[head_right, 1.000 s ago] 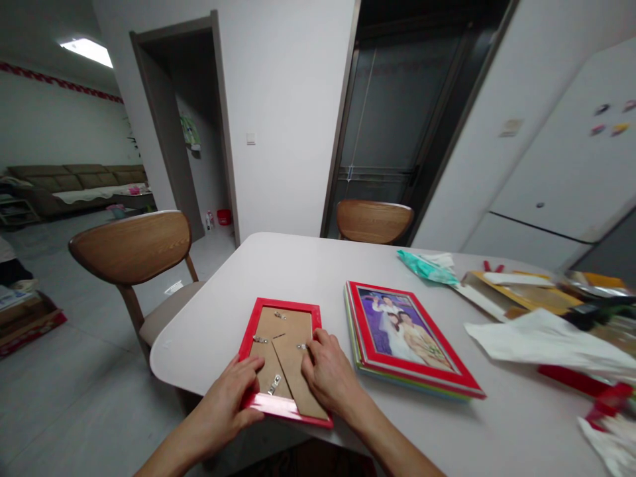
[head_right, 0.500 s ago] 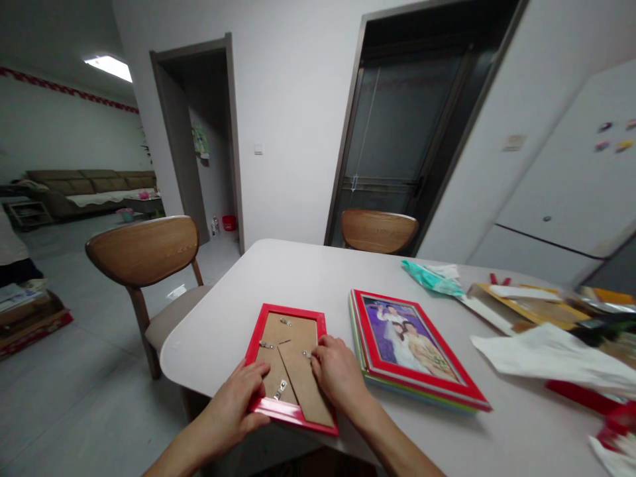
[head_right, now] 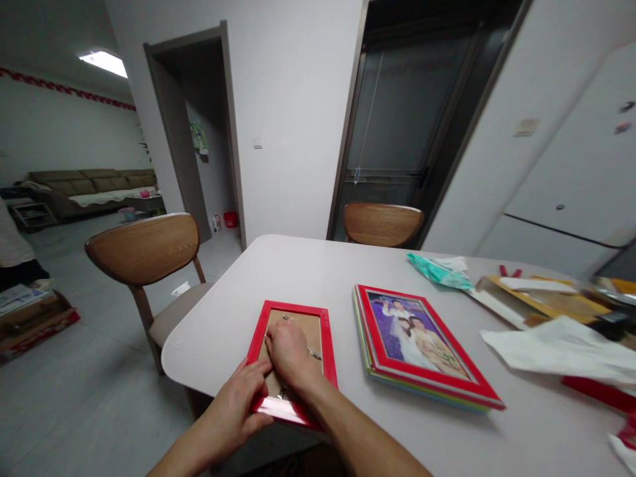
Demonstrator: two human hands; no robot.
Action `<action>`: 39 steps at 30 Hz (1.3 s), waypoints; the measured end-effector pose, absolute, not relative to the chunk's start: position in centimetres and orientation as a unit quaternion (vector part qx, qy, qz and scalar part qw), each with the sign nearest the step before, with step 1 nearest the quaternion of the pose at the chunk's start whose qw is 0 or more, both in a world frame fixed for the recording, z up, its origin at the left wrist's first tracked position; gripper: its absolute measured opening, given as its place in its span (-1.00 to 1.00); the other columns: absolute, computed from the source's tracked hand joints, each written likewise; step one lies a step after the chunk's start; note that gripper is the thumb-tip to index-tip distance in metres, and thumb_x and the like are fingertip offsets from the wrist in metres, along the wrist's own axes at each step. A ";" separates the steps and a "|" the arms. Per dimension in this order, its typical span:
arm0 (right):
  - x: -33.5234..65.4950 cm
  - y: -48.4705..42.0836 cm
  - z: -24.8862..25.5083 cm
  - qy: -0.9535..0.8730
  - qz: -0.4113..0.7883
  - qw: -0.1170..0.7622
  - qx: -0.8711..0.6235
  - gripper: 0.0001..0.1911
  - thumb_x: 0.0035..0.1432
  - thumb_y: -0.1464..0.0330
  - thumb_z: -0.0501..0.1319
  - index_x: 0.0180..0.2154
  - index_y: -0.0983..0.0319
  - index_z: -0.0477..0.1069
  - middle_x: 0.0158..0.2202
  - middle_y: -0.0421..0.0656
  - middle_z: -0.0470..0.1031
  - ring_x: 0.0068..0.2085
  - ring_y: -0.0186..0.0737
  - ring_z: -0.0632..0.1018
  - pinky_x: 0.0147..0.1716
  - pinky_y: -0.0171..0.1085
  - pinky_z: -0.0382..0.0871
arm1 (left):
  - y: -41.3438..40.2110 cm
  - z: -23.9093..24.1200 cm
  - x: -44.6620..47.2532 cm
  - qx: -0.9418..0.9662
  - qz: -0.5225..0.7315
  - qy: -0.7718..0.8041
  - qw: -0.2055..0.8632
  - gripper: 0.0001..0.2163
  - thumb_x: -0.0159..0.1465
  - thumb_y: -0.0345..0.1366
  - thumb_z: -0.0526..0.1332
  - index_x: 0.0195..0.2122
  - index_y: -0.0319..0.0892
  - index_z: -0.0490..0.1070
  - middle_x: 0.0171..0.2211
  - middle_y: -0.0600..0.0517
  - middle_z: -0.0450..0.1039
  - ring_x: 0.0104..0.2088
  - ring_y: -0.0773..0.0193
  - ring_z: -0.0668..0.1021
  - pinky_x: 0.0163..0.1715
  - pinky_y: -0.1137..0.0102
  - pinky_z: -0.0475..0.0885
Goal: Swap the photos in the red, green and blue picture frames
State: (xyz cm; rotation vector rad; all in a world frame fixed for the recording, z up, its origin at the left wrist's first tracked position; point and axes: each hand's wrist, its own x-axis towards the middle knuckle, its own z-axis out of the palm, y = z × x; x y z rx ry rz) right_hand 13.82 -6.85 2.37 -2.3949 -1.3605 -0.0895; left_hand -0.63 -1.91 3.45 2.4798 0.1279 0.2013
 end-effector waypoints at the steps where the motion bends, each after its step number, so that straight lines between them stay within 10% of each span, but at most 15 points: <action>1: 13.9 -6.8 2.3 -0.487 -0.032 0.191 -0.852 -0.79 0.04 0.43 0.02 -0.49 0.28 0.42 -0.45 -0.09 0.42 -0.37 -0.28 0.37 -0.33 -0.35 0.15 | -1.9 3.4 -0.7 0.943 0.076 0.048 0.320 -0.77 -0.08 -0.43 0.28 -0.38 -0.20 0.31 0.01 -0.11 0.24 0.06 0.14 0.21 0.08 0.18 -0.03; 28: 20.7 -6.0 1.6 -0.304 -0.010 0.221 -0.927 -0.80 -0.02 0.27 0.09 -0.43 0.25 0.41 -0.39 -0.06 0.48 -0.34 -0.23 0.44 -0.43 -0.35 0.16 | -2.3 2.0 -0.6 0.945 0.107 0.061 0.302 -0.67 -0.14 -0.40 0.32 -0.33 -0.21 0.31 0.02 -0.17 0.23 0.05 0.05 0.23 0.07 0.07 0.00; 39: 20.5 -10.9 3.9 -0.295 -0.034 0.408 -0.863 -0.64 0.05 0.24 -0.05 -0.24 0.31 0.36 -0.24 -0.04 0.45 -0.24 -0.25 0.44 -0.26 -0.33 0.26 | -2.5 2.4 -1.1 0.921 0.151 0.080 0.350 -0.70 -0.14 -0.40 0.31 -0.34 -0.19 0.32 -0.06 -0.15 0.32 0.00 -0.01 0.30 0.04 0.01 0.02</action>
